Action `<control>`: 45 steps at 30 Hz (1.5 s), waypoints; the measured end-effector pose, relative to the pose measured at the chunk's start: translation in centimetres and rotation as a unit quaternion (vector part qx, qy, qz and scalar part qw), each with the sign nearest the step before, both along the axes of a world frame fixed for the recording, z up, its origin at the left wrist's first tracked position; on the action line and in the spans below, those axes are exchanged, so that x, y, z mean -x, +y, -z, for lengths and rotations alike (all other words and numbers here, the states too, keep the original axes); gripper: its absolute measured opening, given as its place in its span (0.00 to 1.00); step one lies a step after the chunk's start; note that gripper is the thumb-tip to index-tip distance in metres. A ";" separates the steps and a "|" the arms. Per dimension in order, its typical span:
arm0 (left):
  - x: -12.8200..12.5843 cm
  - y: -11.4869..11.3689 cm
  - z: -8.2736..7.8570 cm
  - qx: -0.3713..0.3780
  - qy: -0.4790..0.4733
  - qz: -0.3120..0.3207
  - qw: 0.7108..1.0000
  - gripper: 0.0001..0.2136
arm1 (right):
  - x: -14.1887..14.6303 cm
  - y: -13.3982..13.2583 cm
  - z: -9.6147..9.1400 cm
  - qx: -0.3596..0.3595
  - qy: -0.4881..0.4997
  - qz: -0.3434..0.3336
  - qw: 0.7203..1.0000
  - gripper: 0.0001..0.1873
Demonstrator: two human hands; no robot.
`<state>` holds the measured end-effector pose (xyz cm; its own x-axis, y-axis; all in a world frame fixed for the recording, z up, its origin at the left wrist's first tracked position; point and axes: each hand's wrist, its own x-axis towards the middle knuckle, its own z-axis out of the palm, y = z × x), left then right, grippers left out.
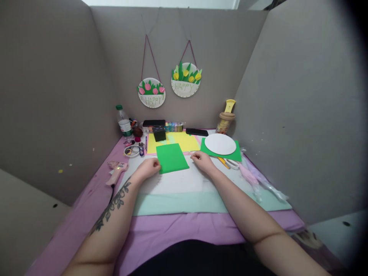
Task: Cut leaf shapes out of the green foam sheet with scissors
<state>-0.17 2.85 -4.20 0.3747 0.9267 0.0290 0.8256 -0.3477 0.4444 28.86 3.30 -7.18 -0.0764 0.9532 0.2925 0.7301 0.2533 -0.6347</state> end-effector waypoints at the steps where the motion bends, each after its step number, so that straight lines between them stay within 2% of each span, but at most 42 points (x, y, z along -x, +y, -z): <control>1: 0.0 0.1 -0.1 -0.009 -0.021 -0.006 1.000 0.10 | -0.1 -0.1 0.0 -0.001 0.002 -0.022 1.000 0.10; 5: -0.3 0.1 -0.4 -0.021 -0.061 -0.013 0.998 0.13 | 0.4 -0.4 0.1 0.014 -0.037 -0.101 0.994 0.08; 11: -1.4 -0.5 0.0 0.008 -0.031 0.056 0.998 0.12 | 1.4 -0.7 0.1 -0.006 -0.075 -0.131 0.988 0.06; 20: -2.4 -0.3 1.3 -0.032 0.000 0.048 0.998 0.11 | 3.3 -0.9 0.7 -0.021 -0.117 -0.122 0.985 0.07; 34: -2.8 -0.4 0.7 0.017 0.037 0.043 0.998 0.09 | 4.1 -1.2 0.3 0.010 -0.141 -0.092 0.986 0.08; 41: -2.3 0.0 1.3 0.017 0.053 0.015 0.998 0.05 | 4.2 -1.4 0.2 0.012 -0.159 -0.083 0.984 0.07; 45: -1.4 0.3 1.5 0.025 0.040 0.024 0.999 0.05 | 4.8 -2.4 -0.1 -0.014 -0.184 -0.097 0.978 0.12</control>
